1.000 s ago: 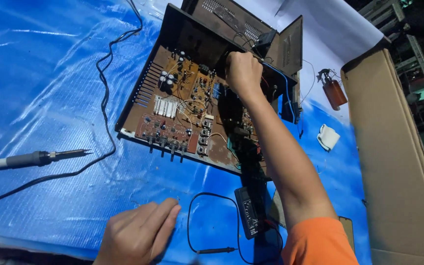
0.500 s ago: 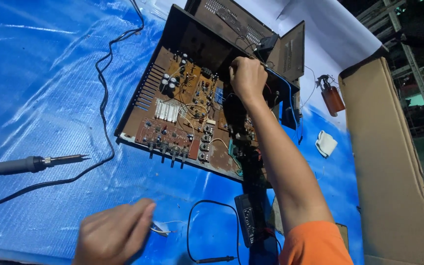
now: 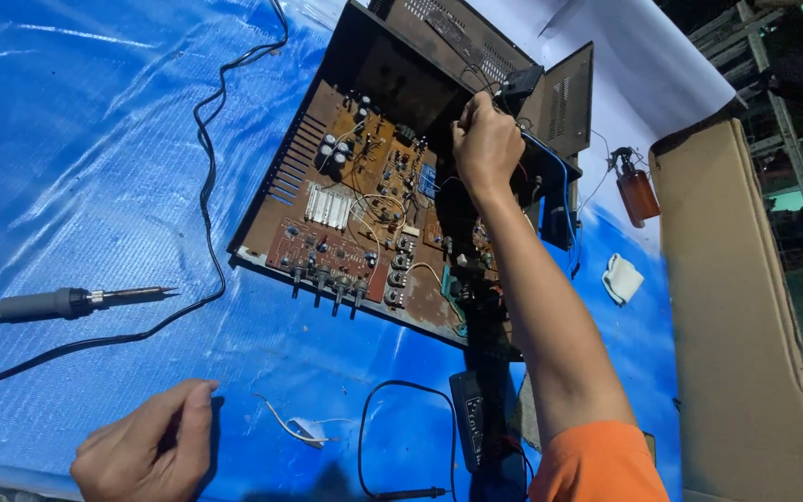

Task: Using a multimeter to probe and check components on an open electronic circuit board.

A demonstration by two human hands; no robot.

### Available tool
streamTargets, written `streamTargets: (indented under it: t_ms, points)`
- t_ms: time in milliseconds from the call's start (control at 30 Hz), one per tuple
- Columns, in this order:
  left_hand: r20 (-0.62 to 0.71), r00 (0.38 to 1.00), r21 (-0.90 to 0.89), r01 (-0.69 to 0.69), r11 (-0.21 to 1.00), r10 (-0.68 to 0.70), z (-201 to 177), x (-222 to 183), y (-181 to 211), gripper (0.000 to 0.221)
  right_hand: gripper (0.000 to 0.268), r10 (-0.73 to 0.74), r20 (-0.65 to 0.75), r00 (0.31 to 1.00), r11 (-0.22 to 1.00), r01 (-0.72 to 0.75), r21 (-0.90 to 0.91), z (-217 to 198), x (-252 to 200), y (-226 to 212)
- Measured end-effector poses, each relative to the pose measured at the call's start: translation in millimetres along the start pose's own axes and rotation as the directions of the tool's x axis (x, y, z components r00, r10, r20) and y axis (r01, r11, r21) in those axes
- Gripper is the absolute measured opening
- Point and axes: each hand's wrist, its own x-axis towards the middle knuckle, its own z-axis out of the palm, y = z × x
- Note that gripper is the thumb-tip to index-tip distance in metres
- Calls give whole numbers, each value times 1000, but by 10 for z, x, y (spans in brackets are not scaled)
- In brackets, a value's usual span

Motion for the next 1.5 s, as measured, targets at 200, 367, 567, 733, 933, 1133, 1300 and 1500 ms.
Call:
streamTargets:
  t_ms: [200, 367, 567, 733, 933, 1133, 1300, 1500]
  points:
    - [11, 1000, 9, -19, 1000, 19, 15, -14, -53, 3, 19, -23, -31, 999, 1000, 22, -13, 14, -6, -6]
    - [-22, 1000, -2, -8, 1000, 8, -13, -18, 2, 3, 21, -18, -29, 999, 1000, 18, -3, 44, -11, -13]
    - [-26, 1000, 1, -11, 1000, 11, 0, -3, -1, 2, 23, -32, -47, 998, 999, 34, 24, 13, 2, -15]
    - [-30, 1000, -12, -7, 1000, 7, -11, 6, 9, 2, 25, -58, -74, 996, 997, 61, 46, 6, 7, 1]
    - [-33, 999, -1, 9, 1000, -9, -16, 3, 30, 1, 24, -62, -71, 996, 995, 67, 75, -29, 11, -20]
    - [-27, 1000, 15, 1, 1000, 0, 2, 5, -16, 1, 24, -87, -114, 990, 992, 97, 84, -24, 30, -4]
    - [-64, 998, 2, -4, 1000, 4, 0, 2, 23, 2, 23, -96, -82, 992, 992, 102, 78, -56, 36, 4]
    - [-54, 999, 4, 7, 1000, -7, -7, 12, 34, 2, 20, -107, -47, 993, 994, 107, 9, -95, 36, 10]
